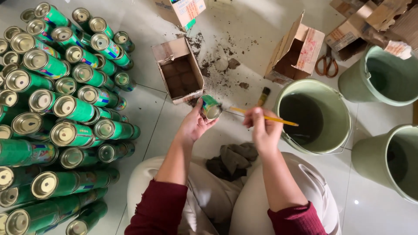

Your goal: The person sits on the floor and cleans green cylindrical cans one by one. They use a dark cloth to wipe the exterior and a yellow pencil-like tool to clean the interior rim of each can. After cleaning, the cans are placed into a stack on the floor.

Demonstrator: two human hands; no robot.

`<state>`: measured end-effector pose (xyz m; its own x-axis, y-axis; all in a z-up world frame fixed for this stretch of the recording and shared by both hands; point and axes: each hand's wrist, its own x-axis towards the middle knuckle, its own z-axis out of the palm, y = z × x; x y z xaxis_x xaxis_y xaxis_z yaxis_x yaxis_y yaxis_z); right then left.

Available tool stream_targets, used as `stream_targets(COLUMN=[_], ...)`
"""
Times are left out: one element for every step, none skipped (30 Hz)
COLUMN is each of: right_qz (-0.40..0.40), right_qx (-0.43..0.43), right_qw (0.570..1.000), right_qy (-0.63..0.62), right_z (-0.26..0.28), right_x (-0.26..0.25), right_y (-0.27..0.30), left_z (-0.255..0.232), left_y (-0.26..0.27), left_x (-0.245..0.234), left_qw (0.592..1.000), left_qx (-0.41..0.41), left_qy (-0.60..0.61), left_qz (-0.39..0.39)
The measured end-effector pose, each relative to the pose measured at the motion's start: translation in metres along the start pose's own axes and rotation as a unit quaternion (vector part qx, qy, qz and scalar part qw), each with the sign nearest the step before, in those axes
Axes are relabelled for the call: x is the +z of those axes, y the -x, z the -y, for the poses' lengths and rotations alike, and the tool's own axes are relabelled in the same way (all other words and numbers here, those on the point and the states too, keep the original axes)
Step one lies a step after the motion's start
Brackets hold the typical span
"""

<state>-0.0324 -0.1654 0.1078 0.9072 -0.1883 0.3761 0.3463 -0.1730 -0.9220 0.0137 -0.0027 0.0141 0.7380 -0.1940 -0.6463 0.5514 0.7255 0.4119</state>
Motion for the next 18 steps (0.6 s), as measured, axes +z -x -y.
stream_targets(right_qz=[0.016,0.015,0.051,0.088,0.087,0.088,0.089,0.09,0.125,0.158,0.157,0.155,0.152,0.154,0.131,0.106,0.106,0.143], right_qx=[0.002,0.003,-0.014,-0.029,-0.027,-0.044,-0.061,-0.061,-0.048,-0.034,-0.034,-0.044,-0.055,-0.054,-0.041,-0.028,-0.027,-0.006], right_qw=[1.0,1.0,0.996,0.986,0.986,0.988,0.989,0.989,0.988,0.986,0.986,0.985,0.982,0.982,0.983,0.983,0.983,0.981], right_qy=[0.008,0.008,0.073,0.138,0.138,0.121,0.104,0.104,0.073,0.042,0.042,0.069,0.097,0.097,0.123,0.15,0.15,0.134], right_z=[-0.005,-0.002,0.002,0.005,0.006,0.008,0.009,0.011,0.014,0.016,0.01,0.005,0.0,-0.001,-0.002,-0.003,0.004,0.01], right_x=[0.002,0.005,0.008,0.01,0.014,0.018,0.023,0.025,0.028,0.031,0.024,0.018,0.011,0.009,0.008,0.006,0.009,0.011], right_y=[0.002,0.002,0.001,0.001,0.002,0.003,0.004,0.005,0.007,0.008,0.006,0.004,0.002,0.001,-0.001,-0.002,-0.004,-0.004], left_z=[-0.003,-0.004,-0.005,-0.005,-0.004,-0.004,-0.004,-0.004,-0.004,-0.005,-0.006,-0.006,-0.007,-0.006,-0.006,-0.005,-0.006,-0.006], left_y=[0.003,0.003,0.004,0.004,0.003,0.002,0.0,0.001,0.001,0.001,0.001,0.002,0.003,0.002,0.001,-0.001,-0.004,-0.005], left_x=[0.001,0.001,0.001,0.001,-0.002,-0.005,-0.007,-0.006,-0.005,-0.004,-0.004,-0.004,-0.005,-0.005,-0.005,-0.004,-0.005,-0.007], left_qw=[0.999,0.999,0.995,0.989,0.989,0.987,0.985,0.984,0.985,0.985,0.985,0.985,0.985,0.985,0.986,0.988,0.988,0.989], left_qx=[-0.036,-0.037,-0.056,-0.075,-0.077,-0.082,-0.086,-0.086,-0.089,-0.093,-0.093,-0.089,-0.084,-0.084,-0.079,-0.076,-0.077,-0.07], left_qy=[0.037,0.036,0.071,0.106,0.106,0.115,0.125,0.126,0.125,0.123,0.122,0.128,0.134,0.135,0.129,0.121,0.121,0.118], left_qz=[0.009,0.008,0.042,0.075,0.074,0.081,0.088,0.087,0.083,0.079,0.079,0.072,0.065,0.063,0.063,0.064,0.064,0.056])
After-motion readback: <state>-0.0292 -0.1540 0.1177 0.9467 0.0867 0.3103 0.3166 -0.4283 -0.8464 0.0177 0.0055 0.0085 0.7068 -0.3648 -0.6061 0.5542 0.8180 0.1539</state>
